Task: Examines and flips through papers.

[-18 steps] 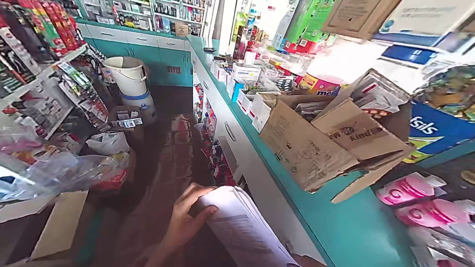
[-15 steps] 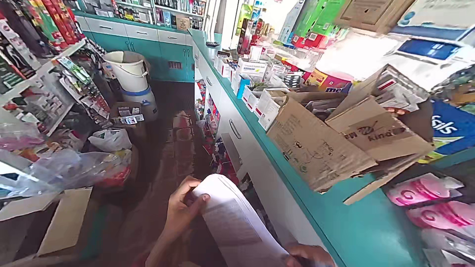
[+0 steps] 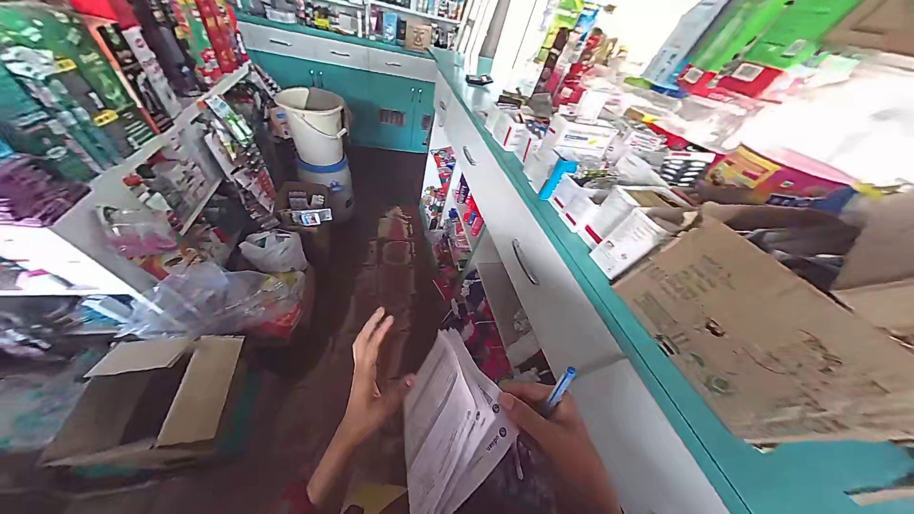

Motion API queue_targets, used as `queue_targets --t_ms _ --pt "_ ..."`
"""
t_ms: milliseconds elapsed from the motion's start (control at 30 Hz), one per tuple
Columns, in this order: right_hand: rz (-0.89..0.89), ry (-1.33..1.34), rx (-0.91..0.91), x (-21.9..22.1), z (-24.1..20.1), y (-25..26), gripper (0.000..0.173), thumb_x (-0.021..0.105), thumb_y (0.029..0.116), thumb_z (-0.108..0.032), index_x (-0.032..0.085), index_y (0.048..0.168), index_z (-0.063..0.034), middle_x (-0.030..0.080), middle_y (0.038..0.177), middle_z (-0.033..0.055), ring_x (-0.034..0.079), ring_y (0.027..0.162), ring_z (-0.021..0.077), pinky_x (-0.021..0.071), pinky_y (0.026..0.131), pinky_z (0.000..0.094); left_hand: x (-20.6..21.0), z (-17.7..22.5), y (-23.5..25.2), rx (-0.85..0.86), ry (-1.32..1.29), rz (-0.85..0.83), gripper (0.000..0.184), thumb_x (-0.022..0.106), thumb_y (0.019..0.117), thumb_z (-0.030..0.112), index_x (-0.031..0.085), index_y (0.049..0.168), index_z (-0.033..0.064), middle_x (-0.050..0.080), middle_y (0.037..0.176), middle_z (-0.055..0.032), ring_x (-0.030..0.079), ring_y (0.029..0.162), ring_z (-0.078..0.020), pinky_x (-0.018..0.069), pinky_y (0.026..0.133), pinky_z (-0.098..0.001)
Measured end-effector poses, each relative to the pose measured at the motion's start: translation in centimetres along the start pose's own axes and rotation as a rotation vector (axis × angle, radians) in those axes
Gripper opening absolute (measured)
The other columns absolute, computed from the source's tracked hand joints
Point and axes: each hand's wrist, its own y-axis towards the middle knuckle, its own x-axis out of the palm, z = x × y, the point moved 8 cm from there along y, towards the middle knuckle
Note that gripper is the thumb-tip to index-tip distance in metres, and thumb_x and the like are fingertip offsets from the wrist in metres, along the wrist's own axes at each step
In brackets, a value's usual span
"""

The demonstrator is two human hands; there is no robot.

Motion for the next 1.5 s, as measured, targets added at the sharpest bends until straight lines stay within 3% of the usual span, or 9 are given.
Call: queue_targets --t_ms 67,200,333,567,833,1033,1133,1300,1500 --pt "-0.033 -0.01 0.075 1.4 1.1 1.3 0.017 0.063 0.095 -0.009 0.079 0.097 -0.0143 0.07 0.069 -0.0114 0.051 0.049 -0.0096 0.0407 0.045 0.0088 0.0 2.6 0.1 0.104 0.011 -0.145 0.075 0.064 0.0922 0.061 0.045 0.152 0.0209 0.037 0.163 -0.0008 0.031 0.151 -0.0129 0.0295 0.123 -0.0368" --pt "-0.12 -0.128 0.136 4.0 2.4 3.7 0.015 0.064 0.0928 -0.008 0.078 0.093 -0.012 0.069 0.069 -0.0116 0.048 0.048 -0.0092 0.0379 0.043 0.0091 0.1 4.3 0.3 0.214 -0.136 -0.361 0.064 0.066 0.0938 0.055 0.057 0.141 0.0132 0.054 0.151 -0.0031 0.038 0.148 -0.0157 0.0275 0.125 -0.039" --pt "-0.177 -0.199 0.009 5.3 1.9 5.8 0.012 0.066 0.0909 -0.009 0.078 0.092 -0.0108 0.073 0.076 -0.0115 0.057 0.057 -0.0096 0.0451 0.05 0.0088 -2.4 4.5 0.6 0.285 -0.122 -0.282 0.021 0.07 0.0964 0.03 0.061 0.103 0.012 0.066 0.134 -0.0043 0.05 0.14 -0.0167 0.0331 0.123 -0.0406" --pt "-0.122 -0.279 -0.255 4.0 -0.4 8.8 0.014 0.062 0.0946 -0.008 0.076 0.098 -0.0075 0.07 0.077 -0.015 0.052 0.056 -0.0119 0.0428 0.049 0.0069 -7.8 7.6 -1.0 0.403 0.053 -0.071 0.014 0.058 0.1039 0.019 0.067 0.096 0.0123 0.076 0.1 0.0017 0.069 0.108 -0.0071 0.0361 0.118 -0.0366" --pt "-0.244 -0.277 -0.267 2.4 -0.7 9.8 0.013 0.066 0.0939 -0.012 0.078 0.097 -0.015 0.073 0.081 -0.0165 0.06 0.064 -0.0113 0.0481 0.056 0.0069 -4.4 9.4 -1.3 0.365 0.182 -0.025 0.015 0.059 0.1039 0.019 0.068 0.094 0.0108 0.076 0.101 -0.001 0.07 0.105 -0.0082 0.0462 0.11 -0.0318" --pt "-0.34 -0.198 -0.248 3.1 0.3 9.5 0.008 0.072 0.0921 -0.021 0.078 0.095 -0.0183 0.074 0.082 -0.0151 0.065 0.069 -0.008 0.0531 0.061 0.0095 -0.1 7.9 1.0 0.319 0.294 0.02 0.017 0.058 0.1039 0.02 0.065 0.094 0.0076 0.064 0.137 -0.0105 0.051 0.139 -0.018 0.0406 0.117 -0.0352" --pt "-0.33 -0.149 -0.233 2.5 0.4 9.4 0.008 0.076 0.0895 -0.025 0.08 0.094 -0.0198 0.075 0.084 -0.0141 0.066 0.072 -0.0072 0.0552 0.066 0.0104 1.4 7.8 1.4 0.354 0.264 -0.016 0.015 0.059 0.1029 0.016 0.063 0.092 0.0057 0.066 0.134 -0.0119 0.054 0.137 -0.019 0.0399 0.118 -0.0359" --pt "-0.286 0.022 -0.1 1.6 1.5 8.7 0.01 0.075 0.0913 -0.026 0.082 0.095 -0.02 0.076 0.084 -0.0115 0.066 0.07 -0.007 0.0546 0.065 0.0105 2.7 7.9 0.7 0.484 0.303 0.076 0.016 0.059 0.1037 0.016 0.065 0.095 0.005 0.071 0.123 -0.0134 0.064 0.124 -0.0204 0.0515 0.107 -0.0332" --pt "-0.222 0.02 -0.137 0.3 1.1 8.5 0.012 0.073 0.094 -0.022 0.082 0.097 -0.0159 0.078 0.091 -0.0063 0.07 0.077 -0.0022 0.0579 0.072 0.0143 3.6 8.0 -0.2 0.53 0.288 0.167 0.01 0.061 0.1025 0.014 0.064 0.099 0.0055 0.068 0.117 -0.0106 0.064 0.122 -0.0177 0.0525 0.104 -0.031"
